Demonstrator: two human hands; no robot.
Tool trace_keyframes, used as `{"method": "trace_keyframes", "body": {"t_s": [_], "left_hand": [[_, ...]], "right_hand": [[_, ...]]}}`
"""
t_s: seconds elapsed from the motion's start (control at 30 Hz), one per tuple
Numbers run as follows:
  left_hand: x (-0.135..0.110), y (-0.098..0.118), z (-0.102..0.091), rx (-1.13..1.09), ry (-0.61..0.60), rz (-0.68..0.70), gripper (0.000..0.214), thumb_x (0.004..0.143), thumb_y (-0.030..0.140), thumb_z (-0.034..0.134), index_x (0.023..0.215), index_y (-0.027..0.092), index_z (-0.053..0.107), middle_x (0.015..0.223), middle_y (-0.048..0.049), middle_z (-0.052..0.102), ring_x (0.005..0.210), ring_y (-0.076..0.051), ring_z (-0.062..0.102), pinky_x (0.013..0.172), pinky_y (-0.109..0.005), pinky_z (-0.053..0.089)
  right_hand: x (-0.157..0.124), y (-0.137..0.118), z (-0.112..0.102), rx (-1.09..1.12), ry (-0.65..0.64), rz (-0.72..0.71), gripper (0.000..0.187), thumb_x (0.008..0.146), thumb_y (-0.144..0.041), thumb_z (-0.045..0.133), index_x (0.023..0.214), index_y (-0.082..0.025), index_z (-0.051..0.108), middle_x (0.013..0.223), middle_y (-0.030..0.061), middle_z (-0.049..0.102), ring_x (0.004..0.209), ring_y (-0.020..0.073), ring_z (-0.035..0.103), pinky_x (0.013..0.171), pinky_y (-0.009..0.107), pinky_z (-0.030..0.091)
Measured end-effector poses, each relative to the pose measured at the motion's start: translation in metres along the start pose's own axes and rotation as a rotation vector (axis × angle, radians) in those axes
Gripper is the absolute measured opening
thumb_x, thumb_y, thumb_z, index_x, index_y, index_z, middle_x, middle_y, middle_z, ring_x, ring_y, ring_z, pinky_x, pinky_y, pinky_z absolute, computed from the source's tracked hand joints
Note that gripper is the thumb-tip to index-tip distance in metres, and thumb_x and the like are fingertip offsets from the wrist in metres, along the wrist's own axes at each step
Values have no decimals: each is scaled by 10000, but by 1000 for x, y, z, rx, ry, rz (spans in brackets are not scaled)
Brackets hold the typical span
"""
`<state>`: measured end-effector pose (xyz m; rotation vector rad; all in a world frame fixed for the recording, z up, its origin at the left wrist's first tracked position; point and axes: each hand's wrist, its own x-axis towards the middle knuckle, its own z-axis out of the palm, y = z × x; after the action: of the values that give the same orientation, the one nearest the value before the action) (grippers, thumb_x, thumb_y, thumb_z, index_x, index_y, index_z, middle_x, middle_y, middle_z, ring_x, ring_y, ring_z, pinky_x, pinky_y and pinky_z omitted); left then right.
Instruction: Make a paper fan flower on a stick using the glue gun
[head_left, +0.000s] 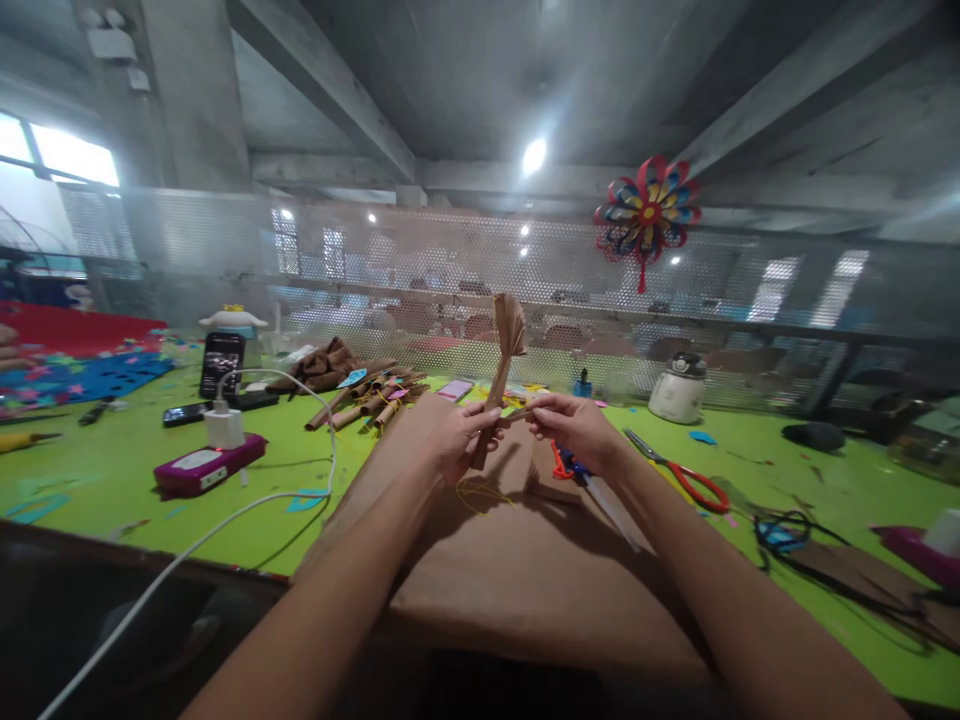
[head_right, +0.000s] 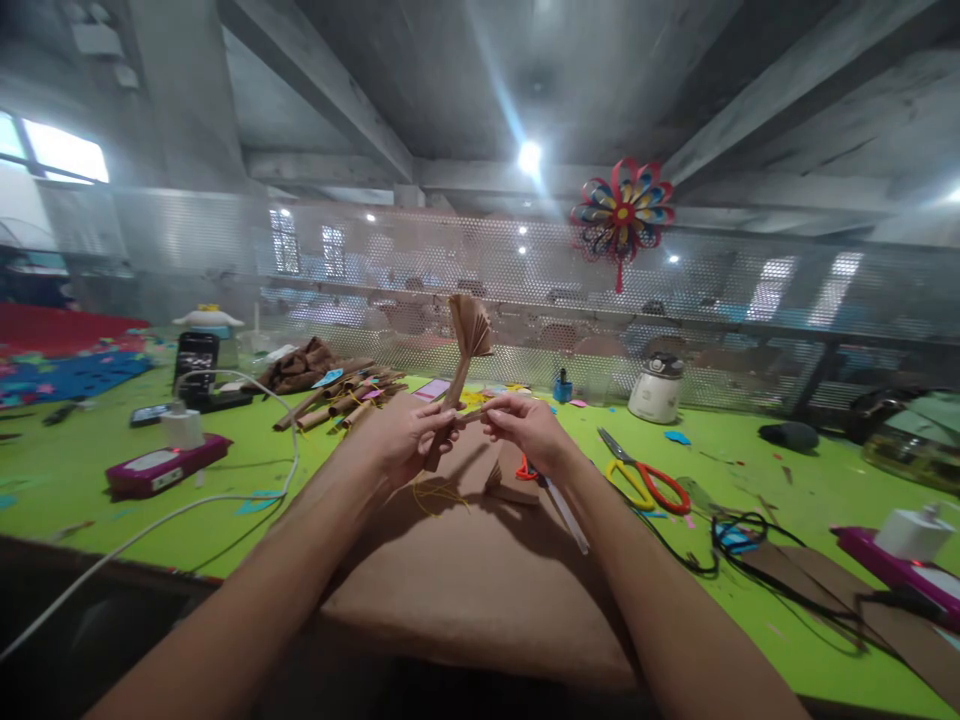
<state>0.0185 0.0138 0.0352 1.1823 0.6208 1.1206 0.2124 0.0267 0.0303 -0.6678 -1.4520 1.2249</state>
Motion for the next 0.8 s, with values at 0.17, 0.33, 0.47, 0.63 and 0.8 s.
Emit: {"method": "trace_keyframes", "body": {"t_s": [0.17, 0.33, 0.47, 0.63, 0.8], "left_hand": [[0, -3, -3, -16, -30, -50, 337, 649, 115, 738, 970, 120, 636, 734, -25, 604, 580, -61, 534, 521, -170, 379], [6, -8, -8, -33, -48, -79, 320, 651, 112, 740, 954, 127, 636, 707, -32, 616, 553, -71, 553, 456, -163, 352], [6, -7, -6, -45, 4, -45, 239, 659, 99, 729, 878, 123, 636, 645, -16, 601, 540, -68, 547, 472, -164, 365], [5, -8, -4, -25, 88, -9, 226, 657, 99, 715, 866, 122, 633, 642, -13, 603, 532, -67, 532, 481, -176, 344], [10, -14, -5, 23, 99, 45, 244, 610, 99, 739, 822, 130, 623, 661, -4, 597, 558, -73, 529, 527, -193, 351]], "right_hand": [[-1, 1, -4, -146, -60, -95, 189, 686, -291, 710, 832, -173, 692, 751, 10, 670, 659, 102, 591, 664, 259, 462], [-1, 2, -2, -96, -36, -102, 343, 662, -292, 732, 984, -206, 652, 901, 28, 687, 697, 115, 610, 692, 286, 471], [0, 1, 5, 1, 89, -22, 411, 603, -332, 783, 954, -187, 625, 762, 13, 669, 607, 115, 601, 608, 273, 461], [1, 3, 12, -1, 231, 81, 329, 594, -400, 770, 696, -152, 581, 545, -2, 594, 471, 93, 536, 477, 227, 403], [-1, 5, 23, 54, 263, 133, 194, 560, -223, 709, 679, -155, 571, 528, 1, 601, 442, 89, 529, 430, 206, 410]]}}
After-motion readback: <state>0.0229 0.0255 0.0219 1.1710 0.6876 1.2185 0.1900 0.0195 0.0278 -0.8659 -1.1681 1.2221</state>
